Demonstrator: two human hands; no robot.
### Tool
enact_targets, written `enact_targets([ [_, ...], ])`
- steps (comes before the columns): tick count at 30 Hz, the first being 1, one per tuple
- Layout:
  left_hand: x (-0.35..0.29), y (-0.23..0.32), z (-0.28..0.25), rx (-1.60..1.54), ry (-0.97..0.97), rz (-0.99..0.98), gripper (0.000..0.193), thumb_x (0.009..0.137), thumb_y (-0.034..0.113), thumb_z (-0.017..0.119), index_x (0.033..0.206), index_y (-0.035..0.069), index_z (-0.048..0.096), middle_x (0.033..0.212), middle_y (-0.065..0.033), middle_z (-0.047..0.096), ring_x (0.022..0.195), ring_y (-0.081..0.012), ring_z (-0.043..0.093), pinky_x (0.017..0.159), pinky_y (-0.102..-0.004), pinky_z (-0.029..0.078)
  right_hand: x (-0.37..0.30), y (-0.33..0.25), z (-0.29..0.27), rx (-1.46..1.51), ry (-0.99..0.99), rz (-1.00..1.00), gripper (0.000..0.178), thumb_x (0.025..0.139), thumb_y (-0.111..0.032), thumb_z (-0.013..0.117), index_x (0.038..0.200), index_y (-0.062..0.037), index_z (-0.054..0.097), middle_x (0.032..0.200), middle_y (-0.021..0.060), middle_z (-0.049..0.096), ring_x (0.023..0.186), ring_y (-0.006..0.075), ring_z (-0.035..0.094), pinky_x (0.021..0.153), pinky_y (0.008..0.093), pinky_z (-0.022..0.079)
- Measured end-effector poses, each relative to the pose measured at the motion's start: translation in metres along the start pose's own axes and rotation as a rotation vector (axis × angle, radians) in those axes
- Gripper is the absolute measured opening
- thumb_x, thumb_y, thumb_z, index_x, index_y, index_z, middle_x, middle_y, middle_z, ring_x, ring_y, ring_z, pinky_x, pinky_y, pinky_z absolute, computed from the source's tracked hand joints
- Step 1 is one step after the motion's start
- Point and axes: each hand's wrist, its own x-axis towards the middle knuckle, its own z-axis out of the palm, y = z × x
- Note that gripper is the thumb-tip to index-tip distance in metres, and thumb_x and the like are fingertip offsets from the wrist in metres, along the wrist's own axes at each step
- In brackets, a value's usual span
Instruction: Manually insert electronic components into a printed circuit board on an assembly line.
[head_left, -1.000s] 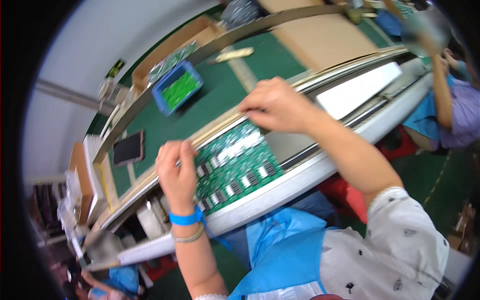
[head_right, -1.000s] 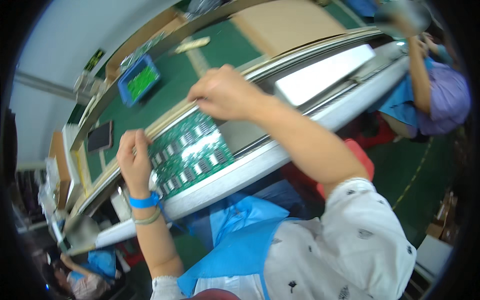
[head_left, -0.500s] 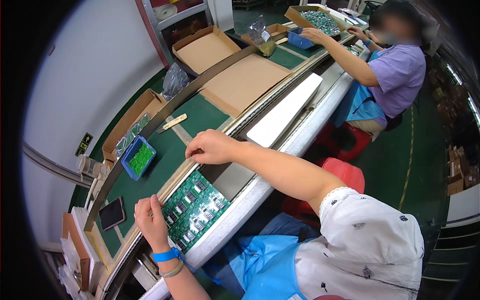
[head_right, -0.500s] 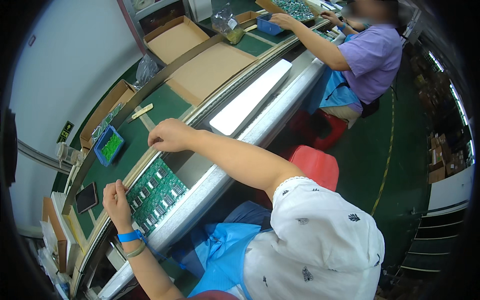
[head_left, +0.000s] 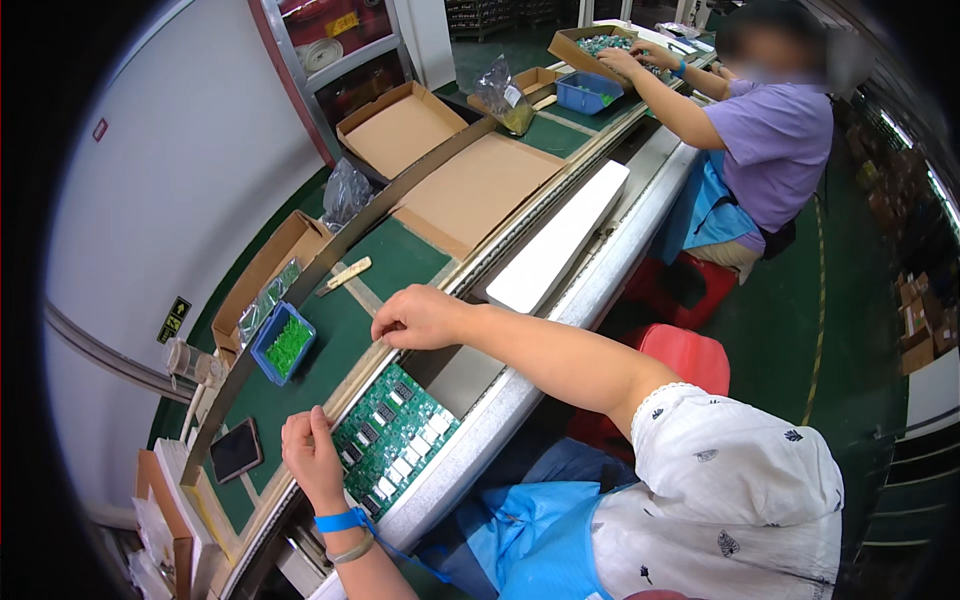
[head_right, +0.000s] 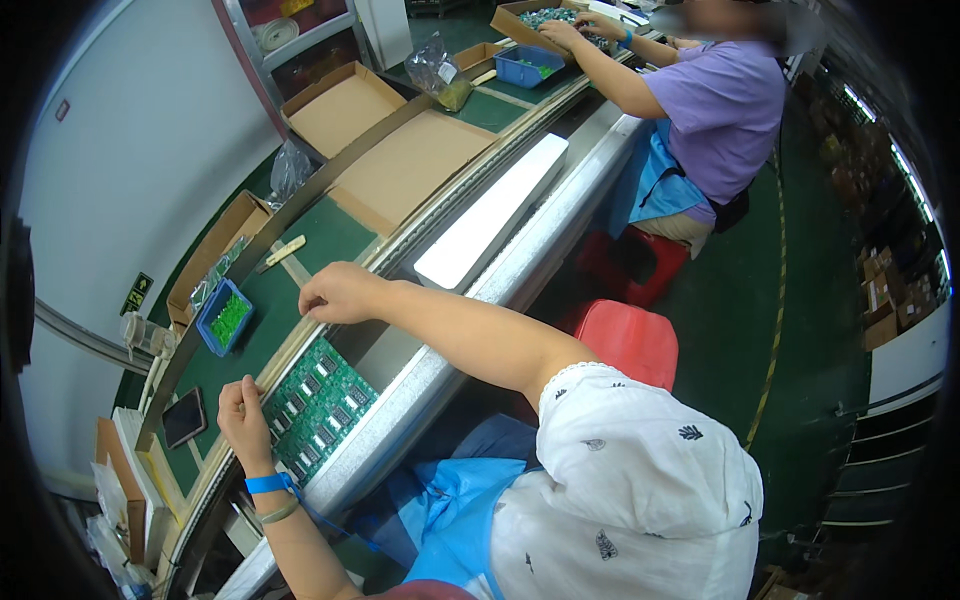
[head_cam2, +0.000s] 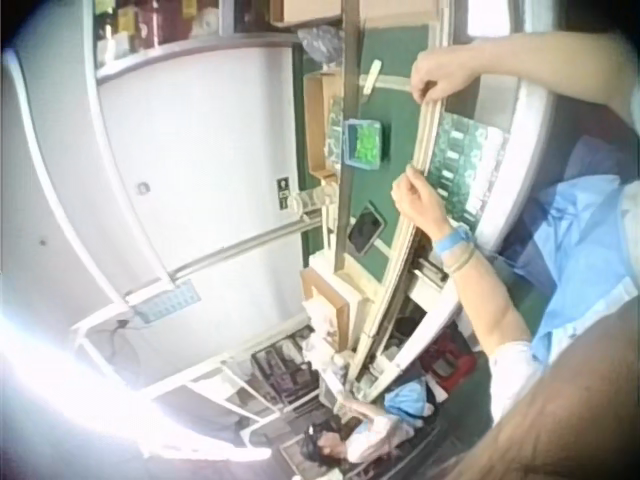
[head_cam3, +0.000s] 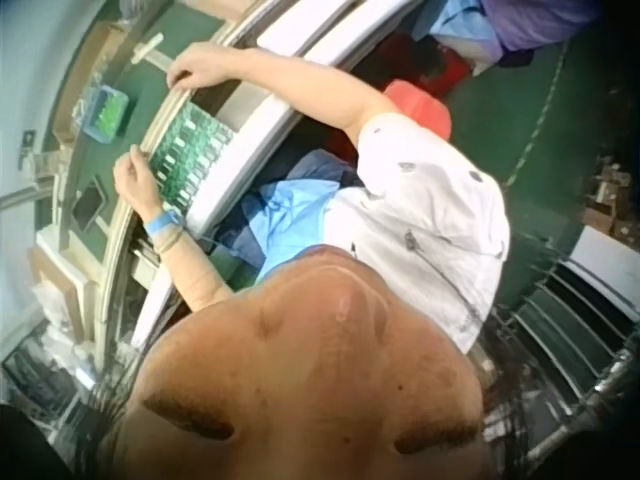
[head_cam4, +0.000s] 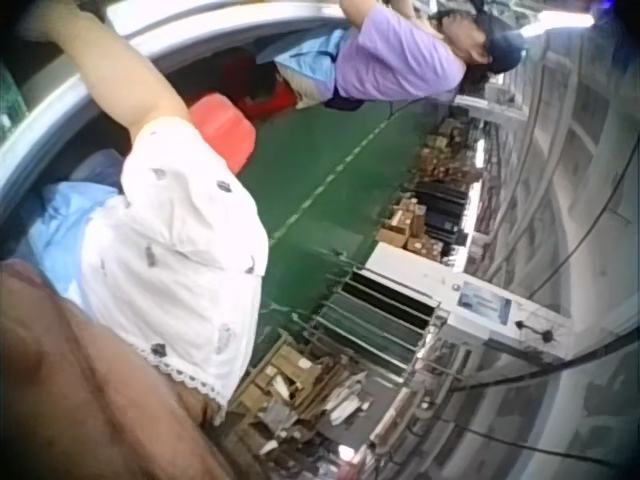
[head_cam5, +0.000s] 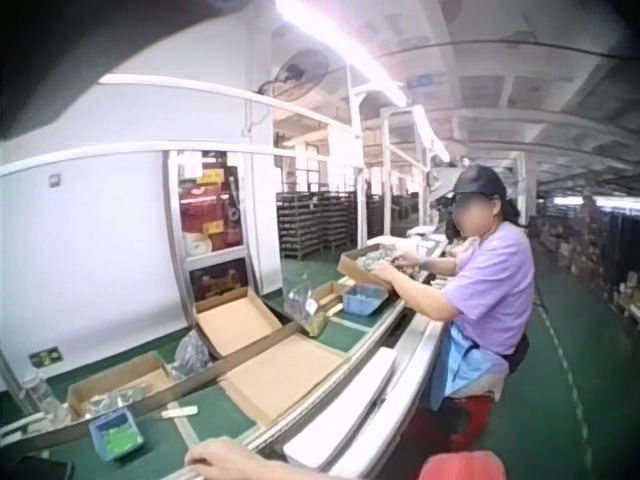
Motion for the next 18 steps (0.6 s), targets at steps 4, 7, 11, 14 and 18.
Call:
enact_targets([
  [4,0.038,-0.003,0.003,0.094,0.036,0.063,0.013,0.097,0.015,0.066,0.093,0.003,0.068,0.087,-0.0102,0.063,0.081,-0.0256,0.057,0.076,-0.0376,0.046,-0.002,0.001,-0.001,-0.044,-0.006,-0.039,0.018,0.084,-0.016,0.069,0.099,-0.0093,0.076,0.091,0.0110,0.074,0.085,0.0287,0.071,0.075,0.0401,0.056],
  [7,0.085,-0.024,0.003,0.184,-0.004,0.008,0.016,0.094,0.016,0.069,0.104,0.004,0.070,0.097,-0.0125,0.067,0.087,-0.0288,0.061,0.080,-0.0398,0.049,-0.003,0.000,-0.002,-0.046,-0.023,-0.035,0.018,0.084,-0.016,0.068,0.099,-0.0102,0.076,0.092,0.0106,0.074,0.087,0.0298,0.071,0.076,0.0414,0.056],
  [11,0.135,-0.055,0.015,0.413,-0.059,0.058,0.019,0.089,0.016,0.072,0.106,0.006,0.073,0.106,-0.0131,0.071,0.101,-0.0348,0.064,0.088,-0.0452,0.051,-0.002,0.000,0.006,-0.036,0.002,-0.058,0.018,0.081,-0.019,0.068,0.095,-0.0116,0.077,0.089,0.0095,0.075,0.085,0.0314,0.072,0.076,0.0445,0.055],
  [14,0.152,-0.068,0.023,0.447,-0.216,-0.040,0.025,0.079,0.016,0.080,0.102,0.006,0.078,0.097,-0.0147,0.075,0.098,-0.0349,0.067,0.088,-0.0450,0.053,0.000,0.001,0.004,-0.038,-0.016,-0.063,0.017,0.083,-0.018,0.067,0.095,-0.0100,0.076,0.091,0.0090,0.075,0.088,0.0305,0.071,0.077,0.0427,0.056],
  [18,0.159,-0.065,0.034,0.463,-0.261,-0.085,0.019,0.078,0.015,0.080,0.095,0.005,0.079,0.091,-0.0168,0.076,0.087,-0.0343,0.072,0.081,-0.0438,0.056,0.002,0.003,-0.001,-0.071,-0.058,-0.079,0.016,0.086,-0.018,0.065,0.095,-0.0090,0.075,0.093,0.0081,0.075,0.091,0.0290,0.070,0.080,0.0430,0.055],
])
